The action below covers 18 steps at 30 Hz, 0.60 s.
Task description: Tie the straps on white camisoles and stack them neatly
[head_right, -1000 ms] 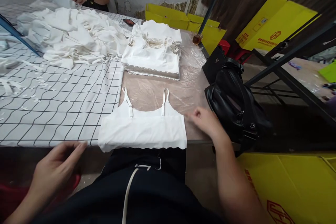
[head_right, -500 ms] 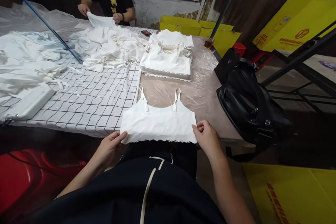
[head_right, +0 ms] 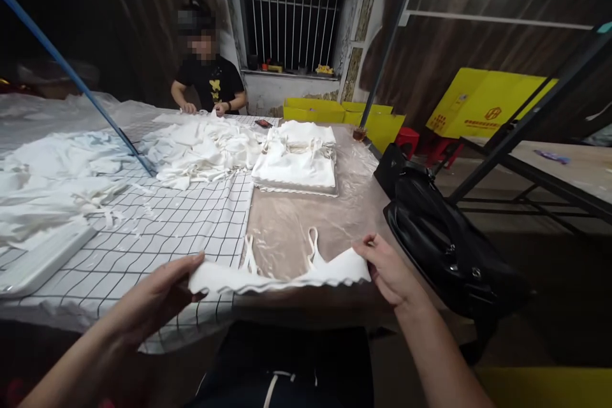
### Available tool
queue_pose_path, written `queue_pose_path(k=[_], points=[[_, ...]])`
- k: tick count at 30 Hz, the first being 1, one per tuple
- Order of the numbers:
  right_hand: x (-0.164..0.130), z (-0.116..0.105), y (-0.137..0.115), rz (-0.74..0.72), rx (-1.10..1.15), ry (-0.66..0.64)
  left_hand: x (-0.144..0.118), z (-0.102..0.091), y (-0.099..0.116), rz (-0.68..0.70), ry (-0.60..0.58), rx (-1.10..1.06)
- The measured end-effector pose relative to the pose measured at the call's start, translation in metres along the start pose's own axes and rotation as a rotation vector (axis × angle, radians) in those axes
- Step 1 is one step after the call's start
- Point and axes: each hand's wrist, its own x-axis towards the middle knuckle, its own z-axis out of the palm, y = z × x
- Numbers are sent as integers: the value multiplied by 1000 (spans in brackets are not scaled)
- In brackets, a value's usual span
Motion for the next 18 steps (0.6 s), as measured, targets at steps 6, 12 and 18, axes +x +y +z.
queue_pose_path(k=[6,12,18], points=[[88,34,-122,-153,31,47,85,53,135,228,61,-26],[172,68,-230,-395,93,129,182,90,260,565,3,0],[230,73,-149,-123,-95,113,258,58,203,187,145,185]])
